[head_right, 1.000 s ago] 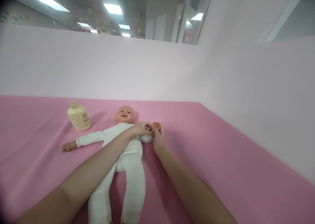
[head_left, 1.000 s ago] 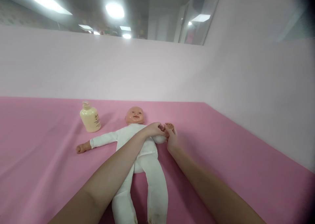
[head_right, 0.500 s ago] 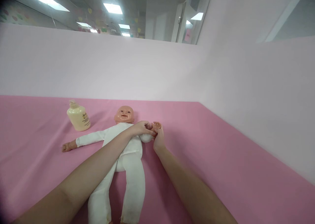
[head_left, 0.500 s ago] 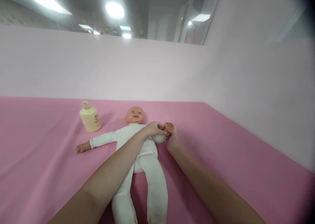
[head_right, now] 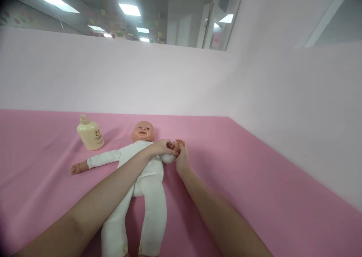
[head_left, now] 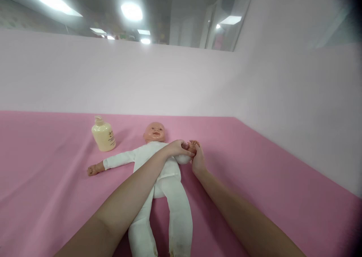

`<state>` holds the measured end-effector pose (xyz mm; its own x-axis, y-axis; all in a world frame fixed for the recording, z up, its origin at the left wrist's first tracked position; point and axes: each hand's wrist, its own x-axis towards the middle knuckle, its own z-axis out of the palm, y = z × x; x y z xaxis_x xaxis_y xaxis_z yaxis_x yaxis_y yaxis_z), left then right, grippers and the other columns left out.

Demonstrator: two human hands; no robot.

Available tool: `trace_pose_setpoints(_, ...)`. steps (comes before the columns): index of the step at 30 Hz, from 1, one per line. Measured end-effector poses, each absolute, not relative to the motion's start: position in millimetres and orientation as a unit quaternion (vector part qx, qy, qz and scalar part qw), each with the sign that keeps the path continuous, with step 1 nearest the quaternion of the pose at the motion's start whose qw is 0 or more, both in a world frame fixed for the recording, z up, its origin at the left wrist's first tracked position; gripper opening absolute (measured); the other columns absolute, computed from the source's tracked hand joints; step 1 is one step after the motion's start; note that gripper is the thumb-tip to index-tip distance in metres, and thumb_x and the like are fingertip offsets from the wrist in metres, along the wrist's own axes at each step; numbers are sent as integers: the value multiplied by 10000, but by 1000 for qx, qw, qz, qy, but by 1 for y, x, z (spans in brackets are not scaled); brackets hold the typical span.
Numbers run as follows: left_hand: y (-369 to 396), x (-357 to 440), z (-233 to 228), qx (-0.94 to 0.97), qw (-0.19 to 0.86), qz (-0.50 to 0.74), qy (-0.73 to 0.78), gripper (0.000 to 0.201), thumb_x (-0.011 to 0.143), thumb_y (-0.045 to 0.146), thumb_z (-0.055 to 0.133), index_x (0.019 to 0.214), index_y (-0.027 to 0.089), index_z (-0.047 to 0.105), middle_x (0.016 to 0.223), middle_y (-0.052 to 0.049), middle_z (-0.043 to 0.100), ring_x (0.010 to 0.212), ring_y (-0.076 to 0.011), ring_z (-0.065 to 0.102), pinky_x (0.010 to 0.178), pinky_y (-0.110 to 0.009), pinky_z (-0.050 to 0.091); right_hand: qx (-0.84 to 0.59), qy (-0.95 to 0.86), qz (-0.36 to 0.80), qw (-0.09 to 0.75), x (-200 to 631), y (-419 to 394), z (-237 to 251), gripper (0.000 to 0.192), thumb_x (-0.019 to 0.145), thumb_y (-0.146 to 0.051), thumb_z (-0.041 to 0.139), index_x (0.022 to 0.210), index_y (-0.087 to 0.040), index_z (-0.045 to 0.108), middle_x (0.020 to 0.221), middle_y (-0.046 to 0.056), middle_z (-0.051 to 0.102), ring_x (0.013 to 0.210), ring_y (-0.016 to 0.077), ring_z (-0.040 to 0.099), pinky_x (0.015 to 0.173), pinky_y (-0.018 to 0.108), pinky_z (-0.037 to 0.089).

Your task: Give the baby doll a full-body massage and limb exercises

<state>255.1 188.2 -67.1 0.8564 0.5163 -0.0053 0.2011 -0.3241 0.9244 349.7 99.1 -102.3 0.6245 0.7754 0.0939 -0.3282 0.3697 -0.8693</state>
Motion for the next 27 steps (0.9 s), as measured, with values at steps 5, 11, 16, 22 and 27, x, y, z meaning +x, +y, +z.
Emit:
trace_pose_setpoints(5,187,256,-68,804,517,158,248,510,474,471,852,604,195,442,598,82,424,590,-91,427,560,-233,331,-436,-279,332,788,349,100,-102,274,717,-466,618,896,-260,588,887,-14,674,892,195,663,770,323,520)
trace_pose_setpoints(11,184,256,-66,794,525,164,258,471,481,408,850,676,197,477,655,73,477,638,-101,468,589,-233,360,-426,-300,348,779,351,97,-104,339,621,-302,662,951,-259,595,891,-11,672,887,196,649,796,330,518)
trace_pose_setpoints(16,185,255,-65,803,526,158,232,465,501,413,837,642,198,449,632,75,432,605,-91,412,560,-236,322,-437,-297,331,782,349,98,-103,267,683,-389,662,910,-266,593,900,-18,664,909,184,647,816,323,512)
trace_pose_setpoints(22,188,256,-70,810,516,155,232,404,556,390,790,631,201,441,614,75,423,591,-92,400,548,-238,314,-447,-288,302,791,349,101,-102,273,732,-503,641,861,-264,607,917,-16,650,917,171,641,832,310,516)
trace_pose_setpoints(27,189,256,-72,803,521,159,241,410,533,347,815,721,196,482,691,66,487,656,-99,447,592,-230,352,-427,-312,333,780,351,99,-107,279,697,-381,713,932,-270,612,878,-21,662,875,172,649,840,326,523)
